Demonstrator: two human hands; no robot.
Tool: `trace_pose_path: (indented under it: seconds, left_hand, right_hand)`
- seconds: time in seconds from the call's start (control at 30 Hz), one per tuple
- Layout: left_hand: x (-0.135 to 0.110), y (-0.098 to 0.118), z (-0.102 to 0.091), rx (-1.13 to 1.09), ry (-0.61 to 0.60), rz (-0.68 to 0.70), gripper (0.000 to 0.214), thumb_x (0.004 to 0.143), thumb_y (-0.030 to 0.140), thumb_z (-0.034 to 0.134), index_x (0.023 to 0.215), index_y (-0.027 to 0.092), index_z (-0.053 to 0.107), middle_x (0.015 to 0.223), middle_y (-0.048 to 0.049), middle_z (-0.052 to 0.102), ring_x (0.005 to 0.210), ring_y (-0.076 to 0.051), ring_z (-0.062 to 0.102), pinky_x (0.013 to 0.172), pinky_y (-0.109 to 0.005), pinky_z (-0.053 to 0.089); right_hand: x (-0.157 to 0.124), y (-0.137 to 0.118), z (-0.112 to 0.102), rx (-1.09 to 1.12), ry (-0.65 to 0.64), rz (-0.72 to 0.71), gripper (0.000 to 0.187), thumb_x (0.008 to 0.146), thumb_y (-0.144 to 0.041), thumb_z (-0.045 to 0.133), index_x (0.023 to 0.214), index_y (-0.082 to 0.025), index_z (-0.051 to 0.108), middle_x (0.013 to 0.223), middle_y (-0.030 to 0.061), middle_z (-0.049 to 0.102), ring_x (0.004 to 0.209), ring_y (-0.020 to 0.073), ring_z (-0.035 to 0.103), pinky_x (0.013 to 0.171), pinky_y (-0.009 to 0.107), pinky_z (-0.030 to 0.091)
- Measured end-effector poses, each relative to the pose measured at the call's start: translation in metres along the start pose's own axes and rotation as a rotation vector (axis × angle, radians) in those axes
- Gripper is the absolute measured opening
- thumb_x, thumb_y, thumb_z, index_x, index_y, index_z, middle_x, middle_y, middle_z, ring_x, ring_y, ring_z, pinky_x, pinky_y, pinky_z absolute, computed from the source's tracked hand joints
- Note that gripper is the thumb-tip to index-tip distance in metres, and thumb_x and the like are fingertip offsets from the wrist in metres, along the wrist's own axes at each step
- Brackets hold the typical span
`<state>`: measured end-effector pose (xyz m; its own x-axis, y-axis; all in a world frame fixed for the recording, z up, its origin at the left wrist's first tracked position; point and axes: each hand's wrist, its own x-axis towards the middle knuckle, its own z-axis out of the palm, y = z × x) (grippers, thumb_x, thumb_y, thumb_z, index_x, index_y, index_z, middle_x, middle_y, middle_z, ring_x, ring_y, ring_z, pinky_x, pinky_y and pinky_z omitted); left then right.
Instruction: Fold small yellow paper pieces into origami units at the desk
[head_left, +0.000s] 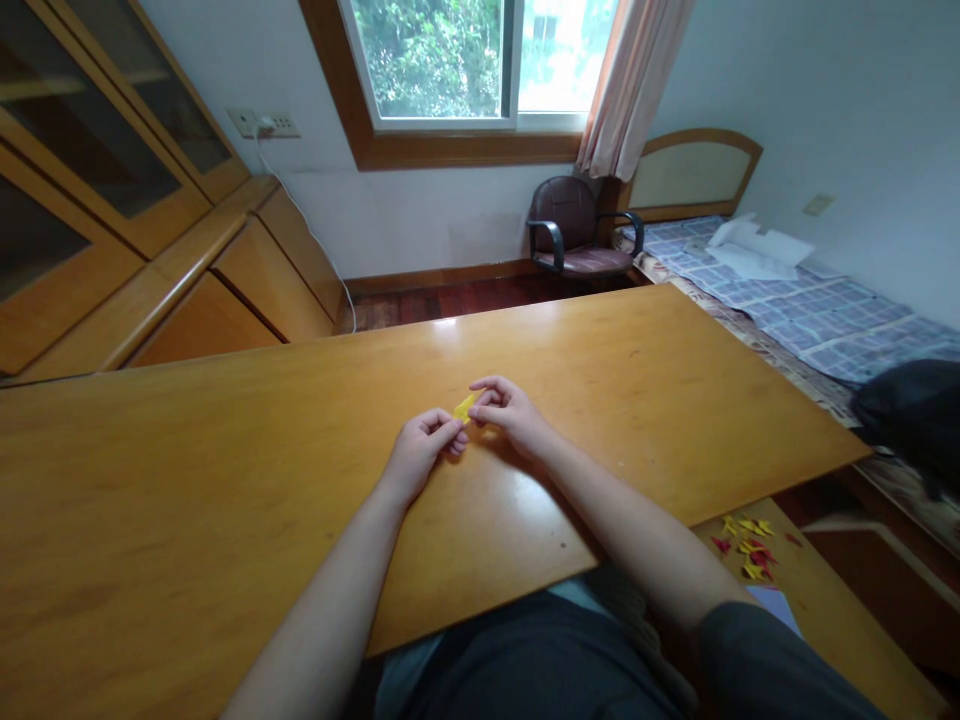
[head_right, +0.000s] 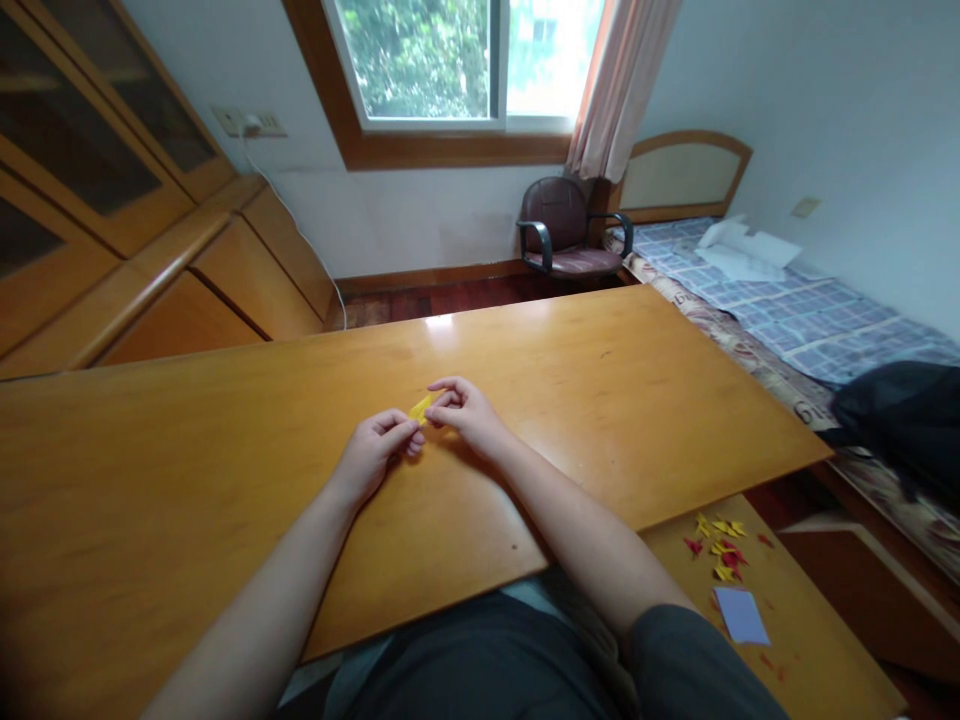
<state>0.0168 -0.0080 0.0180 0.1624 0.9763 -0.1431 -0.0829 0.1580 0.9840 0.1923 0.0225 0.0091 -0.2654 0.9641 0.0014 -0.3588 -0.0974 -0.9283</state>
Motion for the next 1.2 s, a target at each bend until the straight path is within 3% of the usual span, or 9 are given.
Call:
trace_pose_path:
  seconds: [0.13,0.47,0.9,1.2]
  left_hand:
    - [0.0002,-0.0012,-0.0004,0.005,-0.057,-0.033,0.029,0.072,0.041,0.078,0.067,0.016,0.065,0.063,-0.003,0.07,0.054,-0.013,0.06,0.054,-0.023,0.047]
    - [-0.0015,-0.0002,0.0019,0.02,-0.019,0.006,0.031,0.073,0.043,0.078,0.067,0.015,0.068,0.062,-0.004,0.07,0.055,-0.013,0.062,0.057,-0.024,0.049]
    - [0.0021,-0.0055,-0.0008,0.062,-0.045,0.019,0.031,0.076,0.045,0.076,0.07,0.015,0.071,0.066,-0.0051,0.072,0.058,-0.014,0.064,0.06,-0.026,0.051]
    - [0.0028,-0.0079,-0.0035,0.055,-0.067,-0.009,0.031,0.075,0.044,0.075,0.07,0.015,0.071,0.069,-0.0072,0.074,0.058,-0.016,0.064,0.06,-0.026,0.051]
  right_hand:
    - [0.0006,-0.002,0.0016,0.034,0.041,0.019,0.043,0.06,-0.024,0.085,0.096,-0.018,0.062,0.064,-0.0063,0.065,0.056,0.0096,0.057,0.062,0.025,0.048]
    - [-0.0023,0.0007,0.0055,0.068,-0.001,0.067,0.043,0.06,-0.027,0.088,0.094,-0.018,0.062,0.07,-0.0046,0.068,0.062,0.0106,0.062,0.066,0.027,0.05]
    - [0.0009,0.0009,0.0035,0.08,0.055,0.046,0.044,0.056,-0.021,0.088,0.092,-0.019,0.061,0.061,-0.0069,0.066,0.055,0.0097,0.058,0.061,0.024,0.046]
    - [-0.0006,0.0072,0.0029,0.089,-0.059,0.101,0.043,0.061,-0.029,0.089,0.096,-0.017,0.067,0.076,-0.0013,0.07,0.066,0.0121,0.064,0.066,0.026,0.05]
